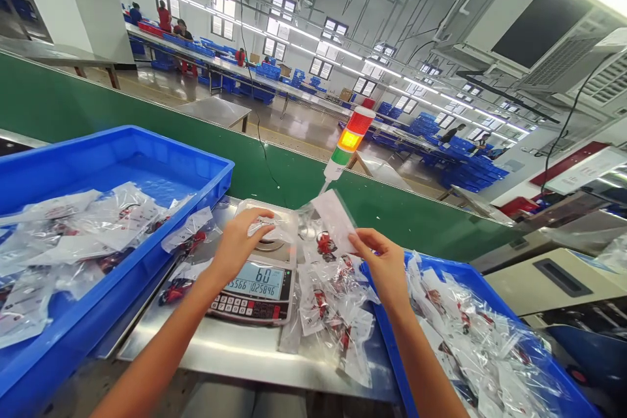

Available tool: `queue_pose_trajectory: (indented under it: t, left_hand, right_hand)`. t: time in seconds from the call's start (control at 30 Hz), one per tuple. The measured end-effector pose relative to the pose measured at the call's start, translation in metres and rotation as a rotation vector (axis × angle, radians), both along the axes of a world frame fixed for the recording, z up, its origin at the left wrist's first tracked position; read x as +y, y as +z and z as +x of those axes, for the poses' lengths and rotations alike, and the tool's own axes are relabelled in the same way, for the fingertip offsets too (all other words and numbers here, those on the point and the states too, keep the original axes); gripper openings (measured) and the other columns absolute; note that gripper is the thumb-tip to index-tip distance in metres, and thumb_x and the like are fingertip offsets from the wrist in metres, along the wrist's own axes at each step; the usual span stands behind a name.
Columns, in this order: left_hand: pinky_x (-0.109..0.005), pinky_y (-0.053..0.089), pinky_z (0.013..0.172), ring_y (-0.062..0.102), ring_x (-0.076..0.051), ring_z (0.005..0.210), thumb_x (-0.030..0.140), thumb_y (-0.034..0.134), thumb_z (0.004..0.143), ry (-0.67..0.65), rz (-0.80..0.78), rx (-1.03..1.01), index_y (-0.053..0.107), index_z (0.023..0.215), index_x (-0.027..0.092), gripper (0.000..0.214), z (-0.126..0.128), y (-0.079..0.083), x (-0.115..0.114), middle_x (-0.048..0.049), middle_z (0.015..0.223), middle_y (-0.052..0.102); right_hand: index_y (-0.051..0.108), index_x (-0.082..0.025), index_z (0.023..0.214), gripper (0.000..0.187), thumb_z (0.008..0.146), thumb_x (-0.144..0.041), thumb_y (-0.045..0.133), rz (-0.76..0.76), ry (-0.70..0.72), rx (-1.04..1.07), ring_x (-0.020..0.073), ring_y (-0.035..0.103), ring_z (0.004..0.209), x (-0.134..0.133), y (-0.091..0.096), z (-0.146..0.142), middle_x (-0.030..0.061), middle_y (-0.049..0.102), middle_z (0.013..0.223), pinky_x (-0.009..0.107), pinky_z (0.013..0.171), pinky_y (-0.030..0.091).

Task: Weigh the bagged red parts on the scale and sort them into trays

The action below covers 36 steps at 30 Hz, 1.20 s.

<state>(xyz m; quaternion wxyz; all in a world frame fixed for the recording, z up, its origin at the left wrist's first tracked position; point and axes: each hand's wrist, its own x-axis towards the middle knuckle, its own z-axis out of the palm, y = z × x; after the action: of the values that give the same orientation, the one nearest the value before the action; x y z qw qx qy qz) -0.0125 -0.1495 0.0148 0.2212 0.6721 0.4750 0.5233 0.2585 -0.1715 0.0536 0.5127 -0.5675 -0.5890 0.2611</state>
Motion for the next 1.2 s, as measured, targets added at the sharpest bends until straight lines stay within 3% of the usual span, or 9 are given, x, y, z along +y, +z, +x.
queue_pose_trajectory:
  t: [0.17, 0.33, 0.47, 0.57, 0.7, 0.8, 0.93, 1.07, 1.2]
  left_hand:
    - [-0.044, 0.053, 0.098, 0.066, -0.025, 0.11, 0.03, 0.056, 0.093, 0.003, 0.085, 0.22, 0.069, 0.103, 0.022, 0.018, -0.021, -0.03, 0.004, -0.0072, 0.111, 0.073]
    - [-0.047, 0.053, 0.1, 0.061, -0.028, 0.118, 0.026, 0.056, 0.091, -0.003, 0.145, 0.357, 0.069, 0.108, 0.022, 0.022, -0.019, -0.05, 0.012, -0.0077, 0.115, 0.073]
    - [-0.04, 0.057, 0.089, 0.068, -0.025, 0.1, 0.025, 0.051, 0.094, 0.02, 0.218, 0.351, 0.071, 0.084, 0.023, 0.022, -0.016, -0.046, 0.027, -0.0053, 0.095, 0.076]
    - [-0.037, 0.058, 0.08, 0.07, -0.022, 0.085, 0.026, 0.048, 0.098, 0.122, 0.291, 0.292, 0.069, 0.087, 0.021, 0.024, -0.006, -0.035, 0.029, -0.0057, 0.089, 0.075]
    - [-0.041, 0.056, 0.094, 0.069, -0.023, 0.104, 0.018, 0.044, 0.1, 0.23, 0.457, 0.225, 0.066, 0.109, 0.018, 0.023, 0.043, -0.04, 0.007, -0.0114, 0.108, 0.073]
    - [-0.04, 0.055, 0.101, 0.07, -0.022, 0.106, 0.009, 0.045, 0.097, 0.106, 0.587, 0.298, 0.068, 0.107, 0.017, 0.027, 0.102, -0.068, -0.02, -0.0101, 0.104, 0.075]
    - [-0.038, 0.059, 0.093, 0.072, -0.022, 0.093, 0.0, 0.045, 0.092, -0.032, 0.617, 0.417, 0.069, 0.093, 0.015, 0.028, 0.159, -0.117, -0.045, -0.0084, 0.091, 0.075]
    - [-0.041, 0.055, 0.1, 0.07, -0.024, 0.1, -0.003, 0.049, 0.088, -0.091, 0.512, 0.498, 0.067, 0.097, 0.01, 0.024, 0.17, -0.14, -0.049, -0.0107, 0.096, 0.074]
    - [-0.042, 0.05, 0.106, 0.068, -0.023, 0.105, -0.001, 0.052, 0.089, -0.176, 0.383, 0.579, 0.066, 0.102, 0.012, 0.023, 0.177, -0.14, -0.036, -0.0103, 0.104, 0.072]
  right_hand:
    - [0.076, -0.02, 0.083, 0.048, 0.067, -0.066, 0.079, 0.007, -0.129, -0.014, 0.0291, 0.071, 0.084, -0.001, -0.01, 0.033, 0.0075, 0.078, 0.087, 0.041, 0.078, 0.057]
    - [0.076, -0.02, 0.084, 0.047, 0.069, -0.065, 0.077, 0.001, -0.142, -0.048, 0.0303, 0.072, 0.089, -0.001, -0.018, 0.038, 0.0087, 0.078, 0.092, 0.042, 0.081, 0.057]
    - [0.075, -0.019, 0.083, 0.043, 0.074, -0.061, 0.073, 0.044, -0.137, -0.068, 0.0292, 0.07, 0.087, 0.003, -0.01, 0.025, 0.0079, 0.077, 0.089, 0.039, 0.077, 0.055]
    - [0.073, -0.02, 0.083, 0.037, 0.08, -0.056, 0.068, 0.149, -0.136, -0.083, 0.0266, 0.07, 0.085, 0.015, 0.009, 0.008, 0.0056, 0.076, 0.085, 0.034, 0.074, 0.055]
    - [0.073, -0.022, 0.087, 0.023, 0.091, -0.042, 0.062, 0.36, -0.021, -0.211, 0.022, 0.069, 0.083, 0.043, 0.037, -0.027, 0.0029, 0.076, 0.087, 0.029, 0.073, 0.055]
    - [0.073, -0.022, 0.097, 0.017, 0.098, -0.026, 0.056, 0.452, 0.118, -0.507, 0.0214, 0.069, 0.094, 0.059, 0.039, -0.059, 0.0054, 0.077, 0.102, 0.031, 0.085, 0.054]
    - [0.072, -0.024, 0.103, 0.012, 0.093, -0.018, 0.067, 0.337, 0.362, -0.853, 0.0223, 0.068, 0.109, 0.054, 0.016, -0.081, 0.0057, 0.076, 0.112, 0.031, 0.085, 0.055]
    - [0.071, -0.024, 0.11, 0.016, 0.098, -0.026, 0.061, 0.308, 0.31, -0.789, 0.0218, 0.07, 0.106, 0.023, 0.004, -0.036, 0.0058, 0.076, 0.112, 0.033, 0.09, 0.055]
    - [0.073, -0.025, 0.105, 0.036, 0.099, -0.049, 0.047, 0.202, -0.098, -0.74, 0.0264, 0.073, 0.094, -0.021, 0.001, 0.08, 0.0065, 0.077, 0.105, 0.04, 0.088, 0.056]
